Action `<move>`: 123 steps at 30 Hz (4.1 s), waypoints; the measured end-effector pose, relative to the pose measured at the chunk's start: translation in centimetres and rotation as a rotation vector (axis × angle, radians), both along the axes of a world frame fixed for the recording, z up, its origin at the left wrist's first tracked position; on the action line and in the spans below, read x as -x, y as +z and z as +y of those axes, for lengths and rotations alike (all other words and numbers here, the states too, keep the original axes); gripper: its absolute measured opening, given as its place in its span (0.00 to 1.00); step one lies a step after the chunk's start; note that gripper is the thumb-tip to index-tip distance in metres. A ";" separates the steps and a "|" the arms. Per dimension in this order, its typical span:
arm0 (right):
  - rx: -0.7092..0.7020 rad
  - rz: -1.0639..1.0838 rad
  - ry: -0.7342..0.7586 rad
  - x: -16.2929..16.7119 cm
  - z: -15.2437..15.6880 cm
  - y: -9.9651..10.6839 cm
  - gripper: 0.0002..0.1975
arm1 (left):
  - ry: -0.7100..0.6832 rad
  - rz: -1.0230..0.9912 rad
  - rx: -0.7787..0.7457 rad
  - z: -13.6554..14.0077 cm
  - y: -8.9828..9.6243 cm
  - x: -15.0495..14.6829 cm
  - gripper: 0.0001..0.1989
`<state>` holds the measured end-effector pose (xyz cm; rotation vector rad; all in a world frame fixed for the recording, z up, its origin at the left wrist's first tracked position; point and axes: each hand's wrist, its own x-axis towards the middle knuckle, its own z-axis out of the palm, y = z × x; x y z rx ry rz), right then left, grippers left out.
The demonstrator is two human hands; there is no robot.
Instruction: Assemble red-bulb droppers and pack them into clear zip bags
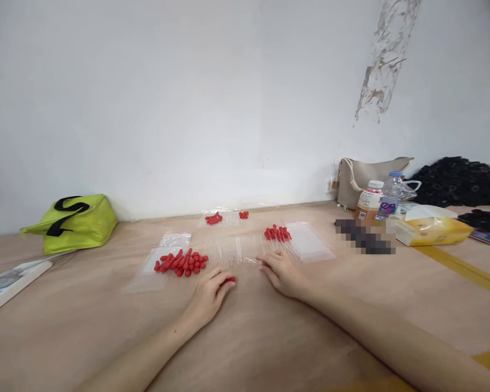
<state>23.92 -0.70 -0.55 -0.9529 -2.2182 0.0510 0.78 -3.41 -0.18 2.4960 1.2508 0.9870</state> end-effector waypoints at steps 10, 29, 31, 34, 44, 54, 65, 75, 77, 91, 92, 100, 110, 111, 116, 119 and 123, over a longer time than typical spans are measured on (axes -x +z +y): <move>-0.108 -0.098 0.034 1.3 -1.5 -0.5 0.10 | -0.021 -0.045 0.006 0.0 0.1 -0.2 0.06; -0.109 -0.086 0.069 1.2 -0.5 -1.3 0.15 | -0.148 -0.057 0.111 -0.4 0.4 -0.2 0.11; -0.123 -0.108 0.065 1.2 -0.4 -1.3 0.16 | -0.149 -0.029 0.108 -0.5 0.4 -0.2 0.11; -0.128 -0.128 0.077 1.2 -0.4 -1.4 0.16 | -0.141 -0.001 0.077 -0.5 0.3 -0.2 0.12; -0.165 -0.143 0.111 1.6 -1.4 -0.9 0.12 | -0.151 0.105 -0.026 -0.5 0.1 -0.2 0.12; -0.149 -0.183 0.070 2.3 -2.1 -1.0 0.10 | -0.205 0.194 -0.054 -0.6 0.0 -0.4 0.11; -0.123 -0.176 -0.022 1.9 -2.7 0.5 0.08 | -0.049 0.146 -0.202 0.2 -0.1 1.1 0.15; 0.365 0.339 -0.836 -3.4 5.0 3.0 0.12 | -0.050 0.128 -0.002 0.2 0.1 0.9 0.09; 0.385 0.259 -0.900 -3.5 6.0 2.8 0.11 | -0.062 0.127 0.009 0.2 0.1 1.0 0.09; 0.426 0.165 -0.917 -3.0 7.6 1.1 0.11 | -0.058 0.118 0.039 0.2 0.2 1.0 0.09; 0.419 0.161 -0.920 -3.0 7.6 1.1 0.11 | -0.055 0.119 0.041 0.2 0.2 1.0 0.09; 0.244 -0.039 -0.745 -0.2 6.3 0.6 0.12 | -0.063 0.127 0.046 0.3 0.1 1.1 0.09; 0.300 -0.261 -0.796 1.2 6.2 0.5 0.12 | -0.049 0.130 0.039 0.2 0.1 1.1 0.09; 0.314 -0.274 -0.789 1.1 6.1 0.6 0.12 | -0.045 0.133 0.043 0.2 0.2 1.1 0.09; 0.350 -0.319 -0.739 1.2 5.5 1.1 0.14 | -0.047 0.117 0.042 0.0 0.2 1.0 0.08; 0.287 -0.329 -0.737 1.4 5.3 0.8 0.17 | -0.055 0.111 0.038 0.1 0.3 0.9 0.08; 0.210 -0.369 -0.733 1.6 5.2 0.3 0.14 | -0.060 0.111 0.040 0.1 0.3 1.0 0.08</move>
